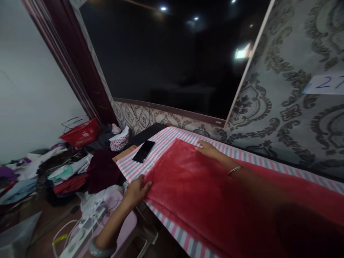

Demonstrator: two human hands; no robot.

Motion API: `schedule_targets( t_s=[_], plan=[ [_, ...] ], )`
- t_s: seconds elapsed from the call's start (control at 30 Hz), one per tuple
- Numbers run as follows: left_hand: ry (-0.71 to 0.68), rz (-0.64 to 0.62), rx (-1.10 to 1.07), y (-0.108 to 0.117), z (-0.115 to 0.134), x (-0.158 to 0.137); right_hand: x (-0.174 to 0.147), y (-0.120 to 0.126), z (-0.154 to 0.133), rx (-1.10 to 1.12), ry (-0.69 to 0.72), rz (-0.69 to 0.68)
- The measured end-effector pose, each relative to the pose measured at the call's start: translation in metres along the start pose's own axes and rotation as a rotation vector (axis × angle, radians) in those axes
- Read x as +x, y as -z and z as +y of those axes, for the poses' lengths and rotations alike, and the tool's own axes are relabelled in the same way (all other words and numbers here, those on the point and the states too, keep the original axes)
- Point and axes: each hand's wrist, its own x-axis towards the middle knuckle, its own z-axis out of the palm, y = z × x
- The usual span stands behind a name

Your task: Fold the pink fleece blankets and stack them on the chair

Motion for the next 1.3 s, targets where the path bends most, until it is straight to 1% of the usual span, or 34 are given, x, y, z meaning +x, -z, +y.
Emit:
schedule_targets(
  t_s=[0.13, 0.2, 0.3, 0.37, 0.43, 0.53, 0.6, 0.63, 0.7, 0.77, 0.83, 0.93, 1.0, 1.03, 1.1, 1.17, 1.23, 1.3],
  plan=[
    [-0.066, -0.033, 0.099, -0.003, -0.003, -0.005, 0.039, -0.013, -0.013, 0.013, -0.067, -0.053],
    [-0.091, -0.046, 0.09, -0.005, -0.004, -0.009, 0.051, -0.021, -0.018, 0.023, -0.071, -0.075],
    [-0.132, -0.006, 0.024, -0.006, -0.007, -0.012, 0.061, -0.032, -0.026, 0.03, -0.06, -0.066],
    [-0.153, 0.026, -0.007, -0.002, -0.005, -0.008, 0.068, -0.033, -0.03, 0.018, -0.058, 0.011],
    [-0.161, 0.078, 0.022, 0.009, 0.003, 0.004, 0.079, -0.027, -0.035, -0.001, -0.064, 0.132],
    [-0.155, 0.177, 0.153, 0.029, 0.028, 0.033, 0.102, -0.009, -0.038, -0.014, -0.089, 0.339],
    [-0.137, 0.18, 0.265, 0.037, 0.049, 0.055, 0.117, 0.0, -0.036, -0.016, -0.11, 0.457],
    [-0.123, 0.168, 0.327, 0.037, 0.06, 0.065, 0.122, 0.001, -0.033, -0.026, -0.124, 0.487],
    [-0.092, 0.125, 0.448, 0.033, 0.075, 0.078, 0.128, -0.003, -0.024, -0.063, -0.16, 0.467],
    [-0.069, 0.078, 0.536, 0.022, 0.082, 0.084, 0.127, -0.014, -0.012, -0.1, -0.19, 0.393],
    [-0.051, 0.051, 0.576, 0.01, 0.079, 0.083, 0.123, -0.027, 0.0, -0.112, -0.185, 0.326],
    [-0.026, 0.034, 0.582, -0.003, 0.065, 0.077, 0.115, -0.041, 0.013, -0.121, -0.115, 0.267],
    [-0.044, 0.062, 0.595, -0.009, 0.058, 0.074, 0.11, -0.041, 0.018, -0.134, -0.063, 0.243],
    [-0.075, 0.105, 0.615, -0.011, 0.056, 0.072, 0.107, -0.039, 0.021, -0.144, -0.041, 0.233],
    [-0.172, 0.236, 0.667, -0.014, 0.056, 0.071, 0.097, -0.032, 0.026, -0.164, -0.009, 0.215],
    [-0.321, 0.323, 0.686, -0.019, 0.061, 0.072, 0.082, -0.024, 0.031, -0.185, 0.027, 0.2],
    [-0.486, 0.311, 0.661, -0.027, 0.071, 0.076, 0.061, -0.016, 0.037, -0.202, 0.103, 0.184],
    [-0.618, 0.229, 0.642, -0.037, 0.081, 0.082, 0.031, -0.009, 0.042, -0.207, 0.201, 0.156]
  ],
)
